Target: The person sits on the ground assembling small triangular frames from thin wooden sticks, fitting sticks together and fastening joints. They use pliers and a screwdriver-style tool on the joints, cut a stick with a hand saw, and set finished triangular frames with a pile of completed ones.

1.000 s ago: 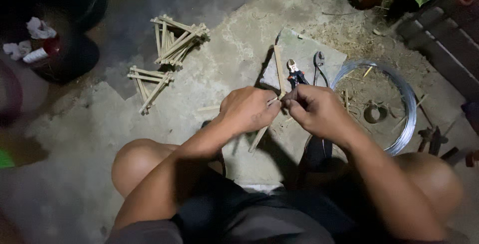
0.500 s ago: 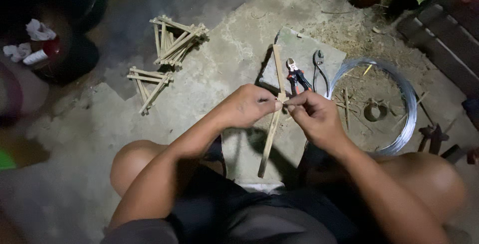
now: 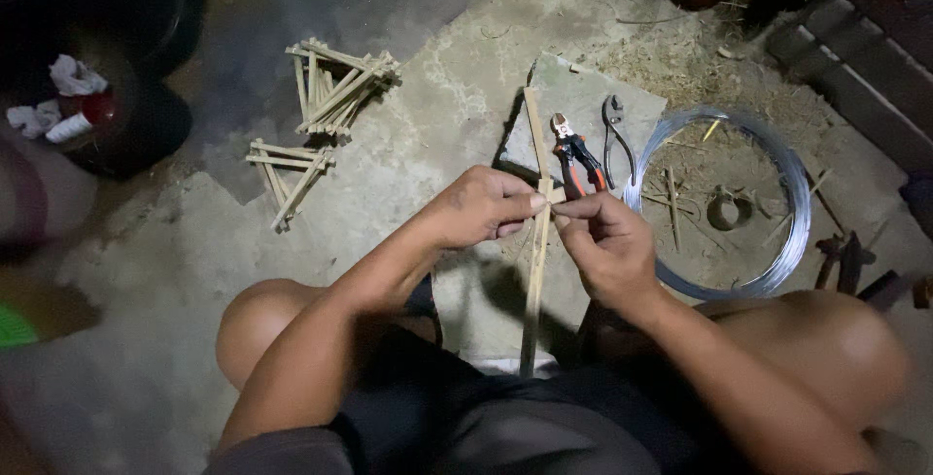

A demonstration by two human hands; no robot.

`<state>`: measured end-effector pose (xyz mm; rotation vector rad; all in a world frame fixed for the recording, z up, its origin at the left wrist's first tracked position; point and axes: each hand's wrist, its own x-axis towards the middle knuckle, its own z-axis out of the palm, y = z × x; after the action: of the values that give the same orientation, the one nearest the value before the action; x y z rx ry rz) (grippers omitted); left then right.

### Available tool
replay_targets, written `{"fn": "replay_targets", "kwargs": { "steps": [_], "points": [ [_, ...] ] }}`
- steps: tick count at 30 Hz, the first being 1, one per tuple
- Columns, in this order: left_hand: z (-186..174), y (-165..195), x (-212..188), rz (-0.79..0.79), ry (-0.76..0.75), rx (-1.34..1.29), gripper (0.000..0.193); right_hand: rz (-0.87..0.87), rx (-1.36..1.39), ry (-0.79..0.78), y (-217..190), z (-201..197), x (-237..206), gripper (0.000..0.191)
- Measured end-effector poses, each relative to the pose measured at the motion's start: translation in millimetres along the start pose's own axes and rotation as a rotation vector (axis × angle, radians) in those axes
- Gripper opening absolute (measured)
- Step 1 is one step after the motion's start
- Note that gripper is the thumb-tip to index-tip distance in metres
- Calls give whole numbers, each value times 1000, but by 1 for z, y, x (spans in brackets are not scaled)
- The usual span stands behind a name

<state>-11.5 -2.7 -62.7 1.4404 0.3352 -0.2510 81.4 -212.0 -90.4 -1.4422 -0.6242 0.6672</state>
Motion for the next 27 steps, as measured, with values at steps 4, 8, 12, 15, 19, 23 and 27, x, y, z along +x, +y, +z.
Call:
{"fn": "replay_targets", "kwargs": {
  "steps": [4,8,12,15,19,23,27],
  "points": [
    [1,2,-2,-16,-8,-32,35,75,138,-20,9,-7,-1,8],
    [-3,6,-8,-11,-62,-22,37,148,406,-125,13,-16,3,6],
    [0,9,-17,83,-169,-103,36,300,341,-297,15,-29,14,11],
    [1,13,-24,79,-167,1,35,349,266,-401,15,-31,26,13],
    [6,18,-26,204,-148,372,28,224,25,-559,7,-29,45,12],
    [15,19,-28,97,-92,507,29,118,-209,-606,-9,-22,62,11],
    [15,20,-30,73,-47,632,29,149,-292,-625,-24,-14,69,11]
  ]
}}
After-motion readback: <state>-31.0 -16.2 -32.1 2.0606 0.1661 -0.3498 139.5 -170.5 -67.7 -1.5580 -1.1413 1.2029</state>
